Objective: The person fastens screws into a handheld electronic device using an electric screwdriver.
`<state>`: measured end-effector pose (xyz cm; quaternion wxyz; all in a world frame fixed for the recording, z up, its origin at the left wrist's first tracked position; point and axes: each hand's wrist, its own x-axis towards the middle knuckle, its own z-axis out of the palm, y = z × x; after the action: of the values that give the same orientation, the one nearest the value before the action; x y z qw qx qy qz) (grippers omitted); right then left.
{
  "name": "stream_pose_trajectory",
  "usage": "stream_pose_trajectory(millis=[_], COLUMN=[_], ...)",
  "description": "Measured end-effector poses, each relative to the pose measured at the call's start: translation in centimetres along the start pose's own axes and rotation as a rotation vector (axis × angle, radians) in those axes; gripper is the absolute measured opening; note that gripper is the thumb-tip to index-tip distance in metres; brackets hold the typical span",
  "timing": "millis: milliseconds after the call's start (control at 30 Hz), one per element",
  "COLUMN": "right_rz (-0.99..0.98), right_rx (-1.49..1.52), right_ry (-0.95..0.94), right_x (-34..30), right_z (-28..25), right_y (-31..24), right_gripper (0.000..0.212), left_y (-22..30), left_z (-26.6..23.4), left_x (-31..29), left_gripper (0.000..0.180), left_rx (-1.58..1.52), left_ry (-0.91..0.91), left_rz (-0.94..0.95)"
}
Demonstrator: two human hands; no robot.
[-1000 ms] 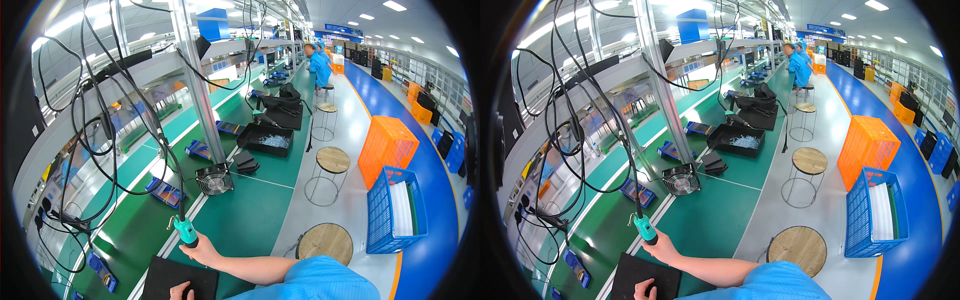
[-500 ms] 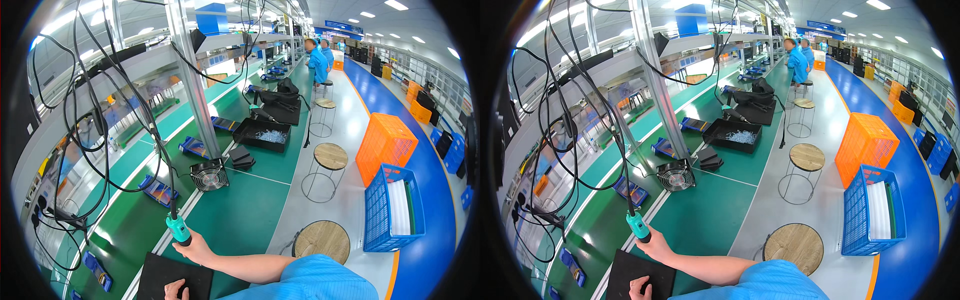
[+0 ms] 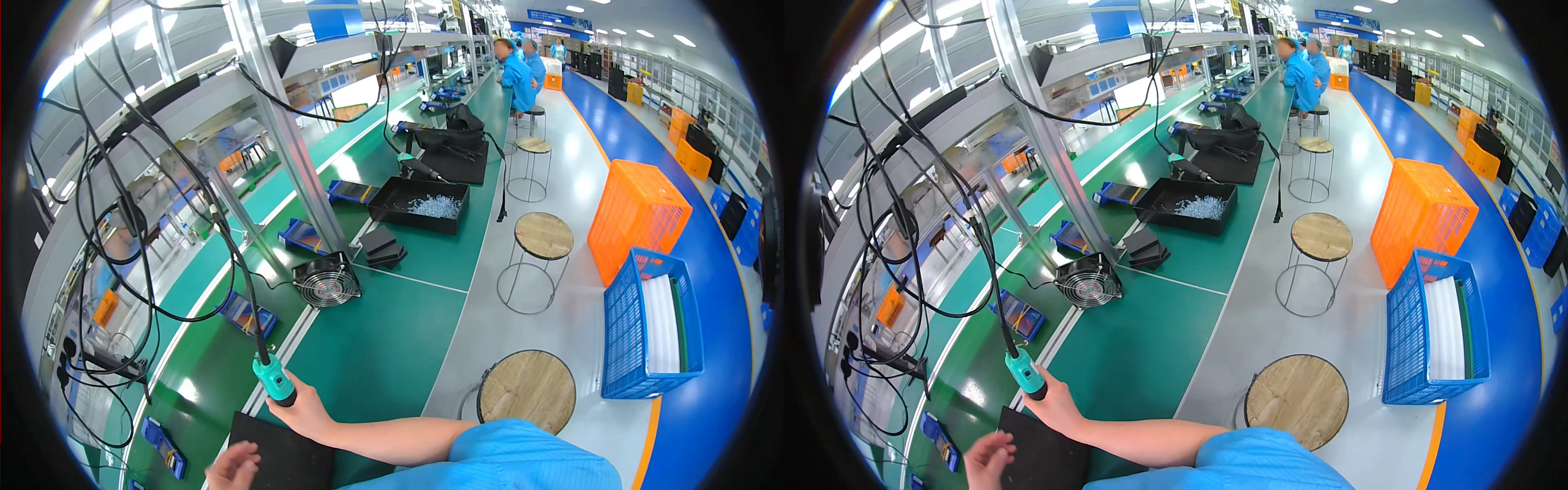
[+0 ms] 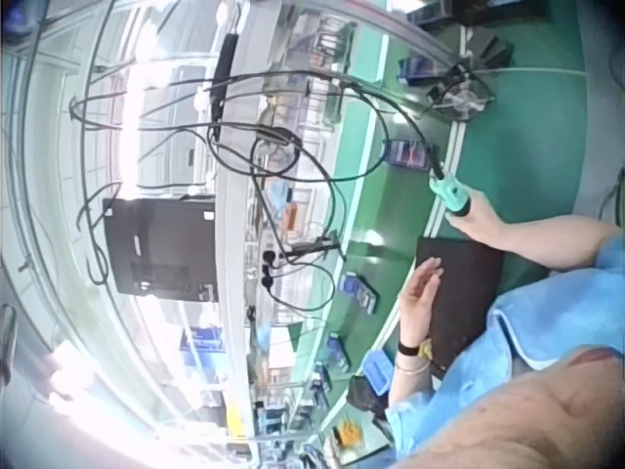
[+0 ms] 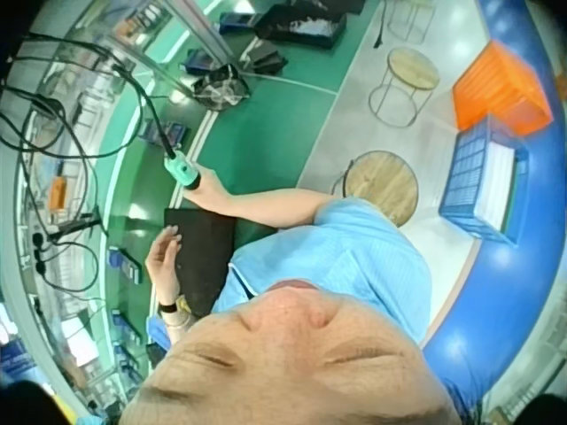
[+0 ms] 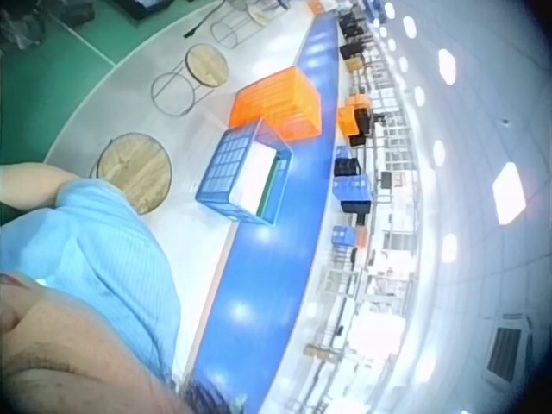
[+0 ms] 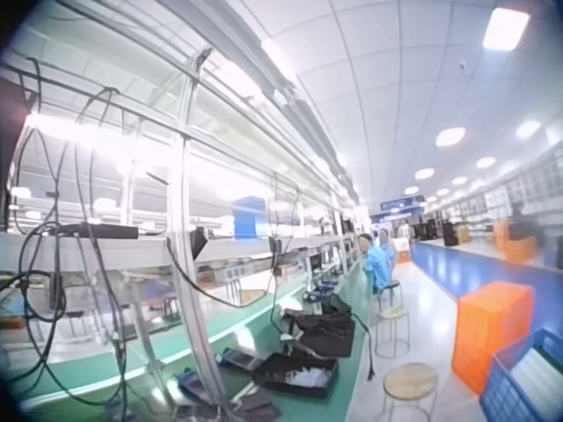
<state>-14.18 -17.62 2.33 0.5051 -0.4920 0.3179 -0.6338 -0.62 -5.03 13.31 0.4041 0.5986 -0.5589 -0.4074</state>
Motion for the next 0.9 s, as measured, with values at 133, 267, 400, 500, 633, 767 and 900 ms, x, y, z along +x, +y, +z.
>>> stream_pose_trajectory(millis=[133, 267, 400, 500, 633, 767, 900], right_rz=[-0.025, -0.024, -0.018, -0.049, -0.065, -0.031, 0.115], right_rx=[0.076, 0.109, 0.12, 0.164, 0.166, 0.14, 0.211], right_ry=[0.088, 0.125, 0.125, 0.063, -0.008, 0.014, -0.055], right_x=[0.0, 0.1, -0.1, -1.0, -1.8, -1.0, -1.3], right_z=[-0.4, -0.8, -1.0, -0.5, -0.2, -1.4, -1.3], right_y=[-1.4, -1.9, -2.6, -3.1, -3.7, -2.8, -3.4], right_gripper=[0.034, 0.033, 0.032, 0.032, 0.031, 0.029, 0.027], left_y=[-0.9, -6.5, -13.6, -14.9, -16.4, -9.2, -10.6], left_z=[-1.6, -3.4, -2.4, -0.8, 0.2, 8.6, 7.9], left_x=[6.9, 16.5, 26.1, 30.2, 34.7, 35.1, 36.2], left_gripper=[0.041, 0.052, 0.075, 0.088, 0.104, 0.111, 0.109], left_rx=[0.122, 0.088, -0.004, 0.204, 0.478, 0.769, 0.907], left_ry=[0.161, 0.243, 0.288, 0.403, 0.548, 0.628, 0.649], left_rz=[-0.061, -0.187, -0.279, -0.276, -0.024, -0.326, -0.452])
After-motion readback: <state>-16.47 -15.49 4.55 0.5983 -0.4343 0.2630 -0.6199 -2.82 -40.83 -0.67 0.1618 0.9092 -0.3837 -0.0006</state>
